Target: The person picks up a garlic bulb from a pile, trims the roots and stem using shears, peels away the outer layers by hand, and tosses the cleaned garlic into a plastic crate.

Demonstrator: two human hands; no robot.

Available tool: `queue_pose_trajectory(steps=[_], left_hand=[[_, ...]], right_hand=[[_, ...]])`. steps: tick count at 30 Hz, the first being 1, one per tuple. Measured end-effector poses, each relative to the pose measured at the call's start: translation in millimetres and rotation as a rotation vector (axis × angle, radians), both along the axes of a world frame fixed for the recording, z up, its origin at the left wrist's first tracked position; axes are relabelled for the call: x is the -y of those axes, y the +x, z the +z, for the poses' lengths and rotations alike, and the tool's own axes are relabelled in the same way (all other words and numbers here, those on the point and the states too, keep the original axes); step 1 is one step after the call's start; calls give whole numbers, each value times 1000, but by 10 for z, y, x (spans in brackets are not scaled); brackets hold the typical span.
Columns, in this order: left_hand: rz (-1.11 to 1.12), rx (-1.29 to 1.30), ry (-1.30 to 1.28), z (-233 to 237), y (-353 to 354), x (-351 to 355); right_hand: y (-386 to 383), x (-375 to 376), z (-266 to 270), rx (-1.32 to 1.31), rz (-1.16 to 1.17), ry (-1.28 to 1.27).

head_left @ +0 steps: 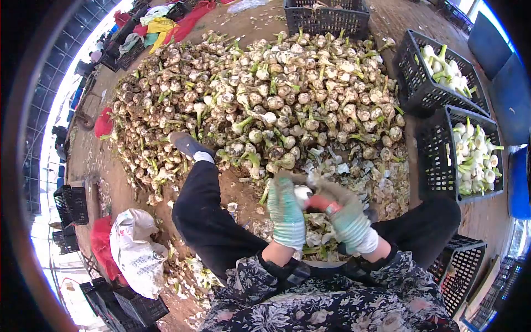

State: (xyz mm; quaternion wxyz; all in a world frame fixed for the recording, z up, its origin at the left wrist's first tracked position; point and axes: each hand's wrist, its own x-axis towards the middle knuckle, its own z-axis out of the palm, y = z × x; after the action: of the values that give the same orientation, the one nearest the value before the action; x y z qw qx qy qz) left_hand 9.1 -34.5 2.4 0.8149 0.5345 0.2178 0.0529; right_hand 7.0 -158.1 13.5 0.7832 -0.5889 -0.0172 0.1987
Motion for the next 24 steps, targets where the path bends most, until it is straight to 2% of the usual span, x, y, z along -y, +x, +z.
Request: queue_pose_trajectory(steps=[1, 3, 5, 6, 7, 8, 9, 10, 11, 12, 13, 15, 16, 17, 19, 21, 23, 24], left_hand=[[17, -15, -5, 27, 9, -8], [82, -14, 57, -17, -2, 85], [156, 137, 273, -55, -13, 189], [98, 310, 470, 9, -33, 233], [105, 463, 780, -203, -57, 206], [105, 474, 796, -158, -42, 203], [109, 482, 813, -110, -30, 208], [110, 480, 810, -56, -19, 228], [109, 308, 471, 15, 3, 245], [106, 135, 133, 49, 8, 247], [107, 133, 134, 26, 4, 231], [34, -58, -192, -37, 52, 163], [37, -146, -306, 24, 76, 107], [48, -150, -308, -34, 107, 47], [36, -290, -616, -198, 129, -51], [-11, -296, -722, -187, 136, -55], [-65, -337, -608, -200, 143, -13], [-65, -432, -667, 8, 129, 26]], right_hand=[[-2, 18, -111, -1, 0, 2], [53, -23, -217, -387, -220, 381], [-20, -176, -210, -398, -252, 353], [-20, -317, -238, -61, -351, 133], [-12, -379, -309, 274, -437, -93], [64, -324, -366, 376, -347, -683], [91, -317, -413, 375, -350, -688], [149, -332, -467, -105, -386, -170], [202, -348, -442, -574, -392, 361], [319, -417, -594, -639, -215, 557], [269, -450, -712, -549, -291, 503], [258, -247, -869, -576, -398, 306], [266, -17, -494, -709, -252, 209], [258, 107, -556, -671, -274, 284], [151, 254, -482, -208, -269, 125], [180, 248, -346, -189, -244, 56], [130, 138, -195, 552, -65, -402], [157, 50, -80, 705, -58, -428]])
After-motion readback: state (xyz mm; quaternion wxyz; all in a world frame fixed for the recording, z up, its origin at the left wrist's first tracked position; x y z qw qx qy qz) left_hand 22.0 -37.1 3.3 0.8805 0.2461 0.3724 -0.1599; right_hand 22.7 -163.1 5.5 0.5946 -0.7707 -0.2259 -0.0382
